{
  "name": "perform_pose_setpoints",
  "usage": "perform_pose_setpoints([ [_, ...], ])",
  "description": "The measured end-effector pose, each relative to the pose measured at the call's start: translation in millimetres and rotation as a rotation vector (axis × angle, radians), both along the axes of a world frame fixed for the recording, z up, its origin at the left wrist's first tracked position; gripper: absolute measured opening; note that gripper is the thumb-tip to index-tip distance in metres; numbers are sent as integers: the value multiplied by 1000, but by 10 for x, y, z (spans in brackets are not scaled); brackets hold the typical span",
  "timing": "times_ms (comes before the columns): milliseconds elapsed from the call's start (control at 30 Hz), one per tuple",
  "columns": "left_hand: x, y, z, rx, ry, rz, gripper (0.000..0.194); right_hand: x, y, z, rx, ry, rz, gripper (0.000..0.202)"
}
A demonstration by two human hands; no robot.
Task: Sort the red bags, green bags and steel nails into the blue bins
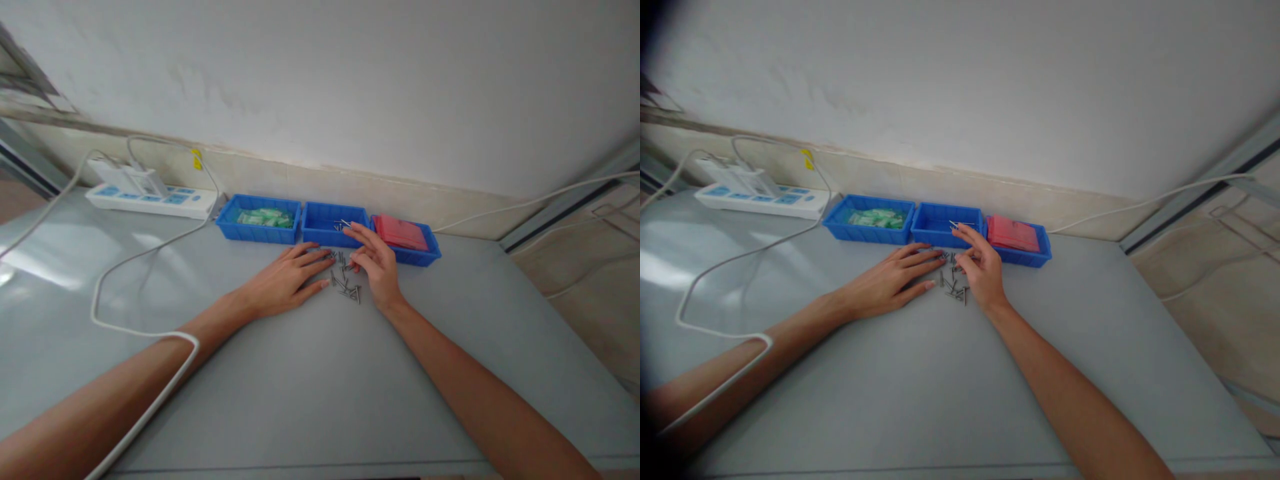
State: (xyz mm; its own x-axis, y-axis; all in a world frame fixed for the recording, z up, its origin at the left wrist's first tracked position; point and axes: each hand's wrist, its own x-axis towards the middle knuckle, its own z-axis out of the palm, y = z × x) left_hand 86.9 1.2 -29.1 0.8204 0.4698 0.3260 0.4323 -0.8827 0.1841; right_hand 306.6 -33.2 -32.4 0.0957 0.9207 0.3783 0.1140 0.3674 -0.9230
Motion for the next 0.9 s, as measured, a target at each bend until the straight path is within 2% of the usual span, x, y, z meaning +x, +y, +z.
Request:
perform_pose_setpoints([
  [367, 1, 74, 35, 3, -150, 5, 32, -7, 18, -5, -42, -54, 37, 66],
  [533, -25, 79, 64, -18, -174, 25, 29, -7, 1, 7, -18, -49, 49, 62],
  [733, -24, 70, 55, 54, -113, 41, 29, -11, -2, 15, -39, -39, 64, 56],
  [900, -21, 47, 76, 62, -182, 66, 26, -7, -2, 13, -25, -46, 73, 52],
])
